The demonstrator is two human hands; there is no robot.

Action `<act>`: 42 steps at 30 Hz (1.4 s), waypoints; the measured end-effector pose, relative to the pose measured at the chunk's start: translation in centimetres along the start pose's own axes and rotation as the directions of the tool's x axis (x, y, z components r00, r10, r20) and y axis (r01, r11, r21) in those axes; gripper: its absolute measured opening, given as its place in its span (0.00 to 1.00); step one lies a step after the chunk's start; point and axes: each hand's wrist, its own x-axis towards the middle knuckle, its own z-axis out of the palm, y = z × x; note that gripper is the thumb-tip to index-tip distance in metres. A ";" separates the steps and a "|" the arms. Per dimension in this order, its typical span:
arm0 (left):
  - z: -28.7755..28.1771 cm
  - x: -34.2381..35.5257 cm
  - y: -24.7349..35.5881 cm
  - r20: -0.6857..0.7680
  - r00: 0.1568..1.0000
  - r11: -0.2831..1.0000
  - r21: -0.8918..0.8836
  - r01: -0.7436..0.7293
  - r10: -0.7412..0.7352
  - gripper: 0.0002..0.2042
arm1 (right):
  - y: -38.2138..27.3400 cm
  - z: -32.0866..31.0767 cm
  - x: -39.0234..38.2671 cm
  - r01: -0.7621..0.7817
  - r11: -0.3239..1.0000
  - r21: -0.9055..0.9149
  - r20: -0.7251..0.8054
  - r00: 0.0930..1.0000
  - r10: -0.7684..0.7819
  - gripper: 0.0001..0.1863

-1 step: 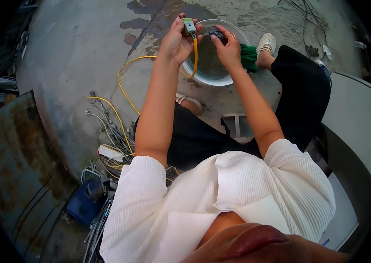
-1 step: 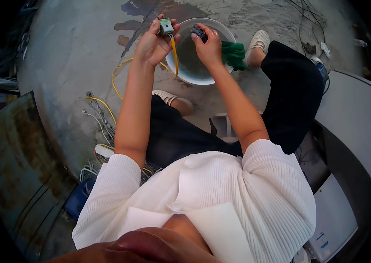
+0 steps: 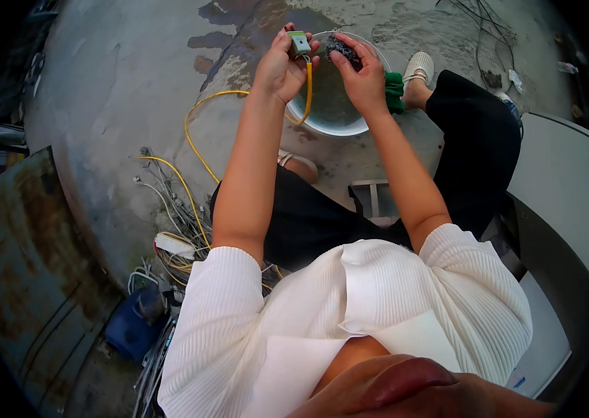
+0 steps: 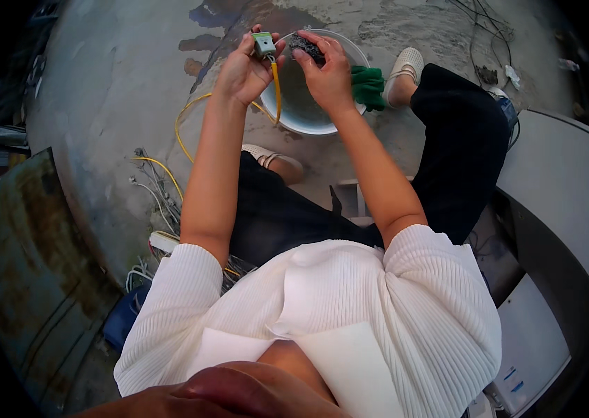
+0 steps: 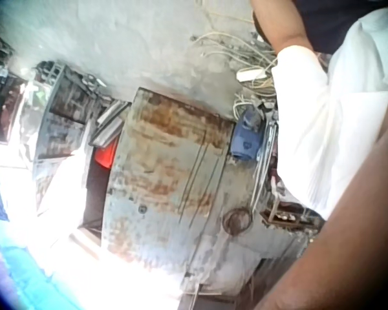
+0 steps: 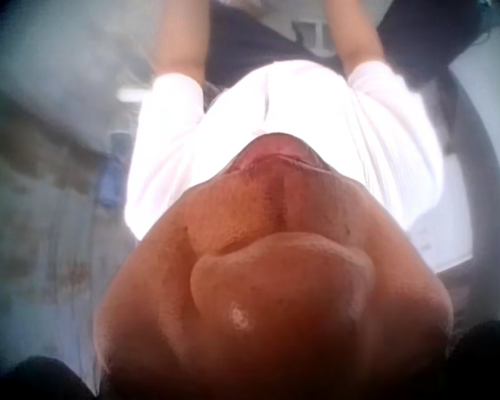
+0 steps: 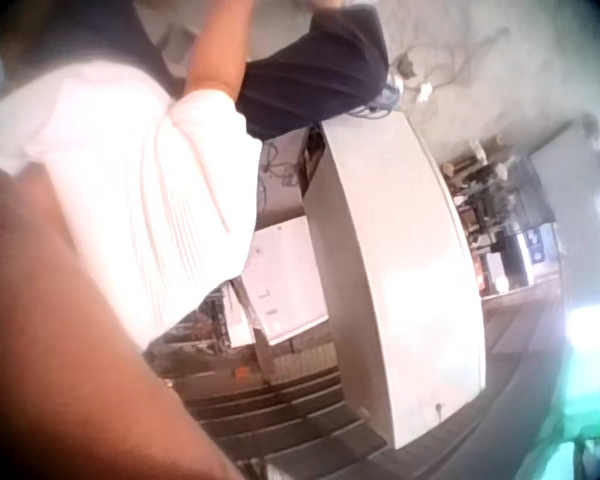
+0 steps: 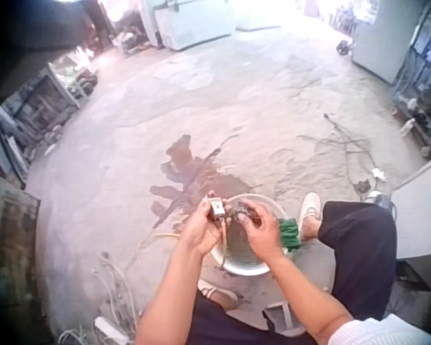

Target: The person handles a yellow electrical cord and a green plug, using their hands and a small piece of abrasive material to clean the metal prongs and the surface of the plug while sitting near a bucket of water.

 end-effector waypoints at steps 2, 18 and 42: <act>0.6 0.6 -1.2 0.042 0.999 0.999 -0.011 -0.030 0.031 0.15 | -3.9 -1.2 0.1 0.203 0.973 0.113 0.056 0.976 -0.211 0.11; 1.4 0.3 -2.2 0.045 0.985 0.974 -0.166 -0.156 0.166 0.13 | -4.3 0.1 2.6 0.074 0.997 -0.011 -0.015 0.997 -0.074 0.06; 0.3 0.2 -1.3 0.008 0.991 0.965 -0.229 -0.129 0.134 0.14 | -5.6 3.4 2.6 0.347 0.937 -0.031 -0.035 0.937 -0.348 0.05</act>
